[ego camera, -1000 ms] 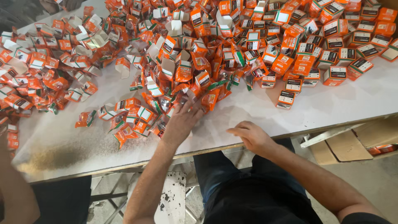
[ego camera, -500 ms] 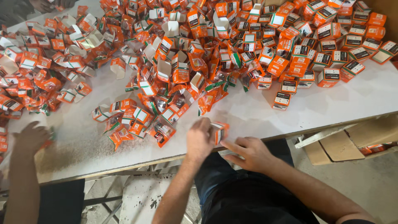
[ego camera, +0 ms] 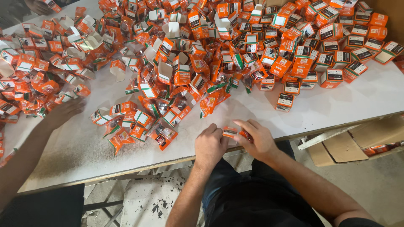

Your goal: The person stands at a table covered with small orange product boxes and plastic-wrapped items, placing wrapped items into small white inner boxes and folding the boxes closed, then setting the packed boxes back onto the table pile. They repeat this packing cycle one item at a time throughout the episode.

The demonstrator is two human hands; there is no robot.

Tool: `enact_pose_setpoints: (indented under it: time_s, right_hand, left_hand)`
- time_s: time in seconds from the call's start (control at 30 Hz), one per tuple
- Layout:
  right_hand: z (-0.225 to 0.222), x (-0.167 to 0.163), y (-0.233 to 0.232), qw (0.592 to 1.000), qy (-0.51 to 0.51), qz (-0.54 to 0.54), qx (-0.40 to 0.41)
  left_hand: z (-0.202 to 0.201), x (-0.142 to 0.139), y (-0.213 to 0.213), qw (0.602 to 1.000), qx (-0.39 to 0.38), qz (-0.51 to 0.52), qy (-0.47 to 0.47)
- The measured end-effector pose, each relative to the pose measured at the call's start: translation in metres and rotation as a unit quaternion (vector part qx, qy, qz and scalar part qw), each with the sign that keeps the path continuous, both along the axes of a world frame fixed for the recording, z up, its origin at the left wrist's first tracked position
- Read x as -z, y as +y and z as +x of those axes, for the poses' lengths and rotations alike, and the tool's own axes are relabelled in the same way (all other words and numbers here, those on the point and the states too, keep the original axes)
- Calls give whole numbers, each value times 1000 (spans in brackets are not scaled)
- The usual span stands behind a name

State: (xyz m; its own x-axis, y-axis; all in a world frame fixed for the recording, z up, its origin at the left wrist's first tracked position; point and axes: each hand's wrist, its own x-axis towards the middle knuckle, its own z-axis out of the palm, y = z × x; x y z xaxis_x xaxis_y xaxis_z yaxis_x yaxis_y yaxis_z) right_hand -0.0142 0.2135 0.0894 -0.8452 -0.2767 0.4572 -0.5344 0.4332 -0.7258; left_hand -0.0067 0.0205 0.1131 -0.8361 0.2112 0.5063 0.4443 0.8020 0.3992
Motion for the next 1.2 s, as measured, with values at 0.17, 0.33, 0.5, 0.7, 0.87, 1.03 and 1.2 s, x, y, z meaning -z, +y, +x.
enact_pose_setpoints:
  time_s: [0.17,0.33,0.5,0.7,0.87,1.03,1.2]
  right_hand:
    - [6,-1,-8,998,-13,15,67]
    - [-19,6,4,993,-114,3,23]
    - [-32,12,7,986,-165,-2,-22]
    - [-34,15,-8,986,-70,135,68]
    - [-24,8,-6,992,4,102,80]
    - [1,10,18,945,213,211,131]
    - [-7,28,36,979,116,144,85]
  left_hand:
    - [0,17,7,983,-16,132,-123]
    - [5,28,14,982,-20,150,-111]
    - [-1,34,17,986,-129,84,-58]
    - [-1,42,16,994,13,71,81]
    - [0,45,12,985,16,160,-67]
    - [-2,46,10,977,23,199,-71]
    - [-2,50,10,979,37,191,-66]
